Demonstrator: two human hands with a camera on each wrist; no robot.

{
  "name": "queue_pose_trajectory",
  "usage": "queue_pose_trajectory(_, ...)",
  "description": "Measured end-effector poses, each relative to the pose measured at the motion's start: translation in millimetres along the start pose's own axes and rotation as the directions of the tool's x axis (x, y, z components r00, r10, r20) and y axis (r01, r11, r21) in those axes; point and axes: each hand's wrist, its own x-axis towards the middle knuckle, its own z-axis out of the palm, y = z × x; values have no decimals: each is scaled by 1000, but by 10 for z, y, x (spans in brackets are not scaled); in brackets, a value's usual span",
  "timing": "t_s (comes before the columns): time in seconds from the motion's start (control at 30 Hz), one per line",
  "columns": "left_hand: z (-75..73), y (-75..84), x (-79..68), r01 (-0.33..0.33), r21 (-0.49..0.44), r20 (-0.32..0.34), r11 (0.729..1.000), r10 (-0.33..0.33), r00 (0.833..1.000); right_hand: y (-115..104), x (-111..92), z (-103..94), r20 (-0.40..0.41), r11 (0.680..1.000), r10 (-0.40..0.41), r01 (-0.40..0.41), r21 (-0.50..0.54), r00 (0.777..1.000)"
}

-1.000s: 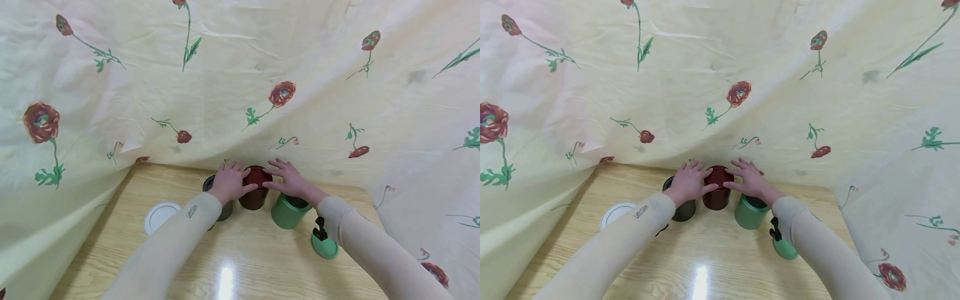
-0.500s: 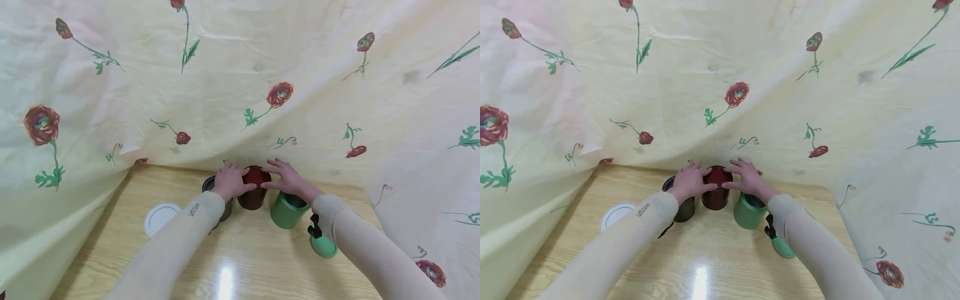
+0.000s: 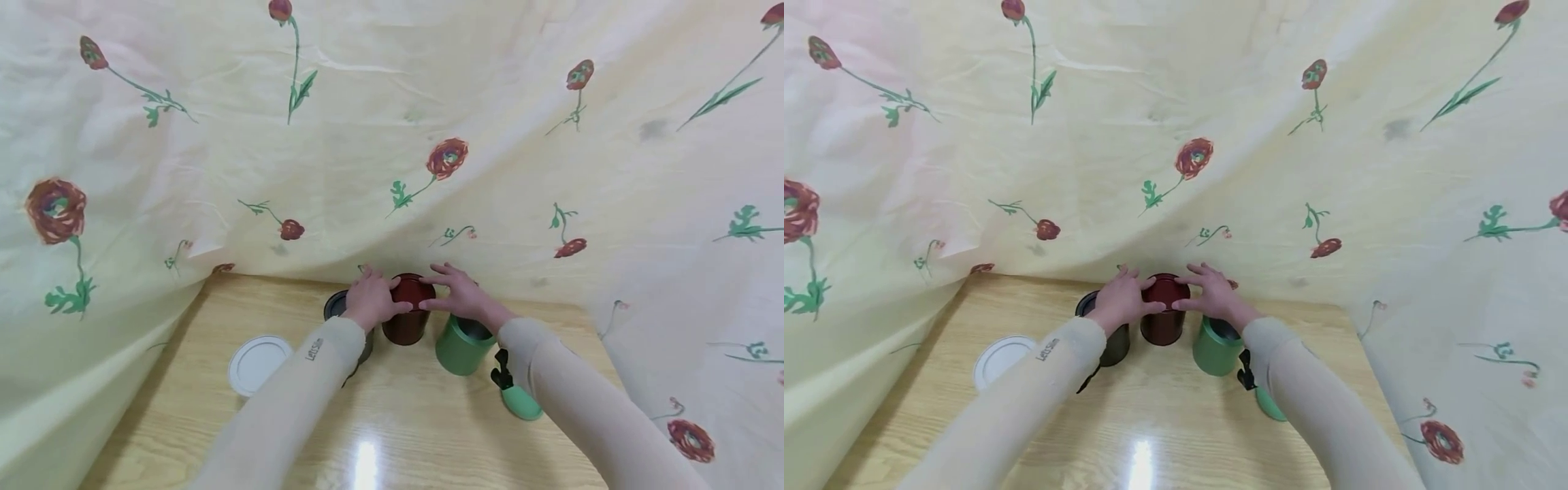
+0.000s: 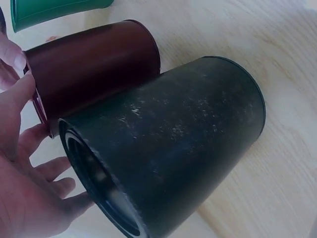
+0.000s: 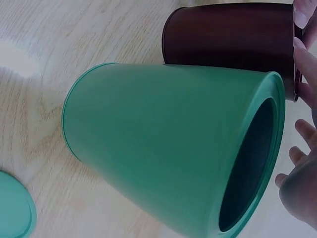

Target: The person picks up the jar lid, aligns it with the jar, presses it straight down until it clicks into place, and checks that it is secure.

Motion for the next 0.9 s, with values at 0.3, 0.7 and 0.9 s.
queue_pose_trajectory(0.3, -76, 51, 11, 32, 40, -2, 999, -32, 999, -69, 31, -70, 10, 999, 16, -15, -39, 1000)
queue_pose_trajectory(0.7, -59, 76, -76, -90, 104, -65, 991, 97, 993, 16, -119, -159, -6, 995, -63, 62, -73, 998)
queue_pose_trajectory(0.9, -129, 131, -178, -156, 128, -92, 979, 168, 981, 32, -287, -340, -20, 992, -97, 95, -89, 995)
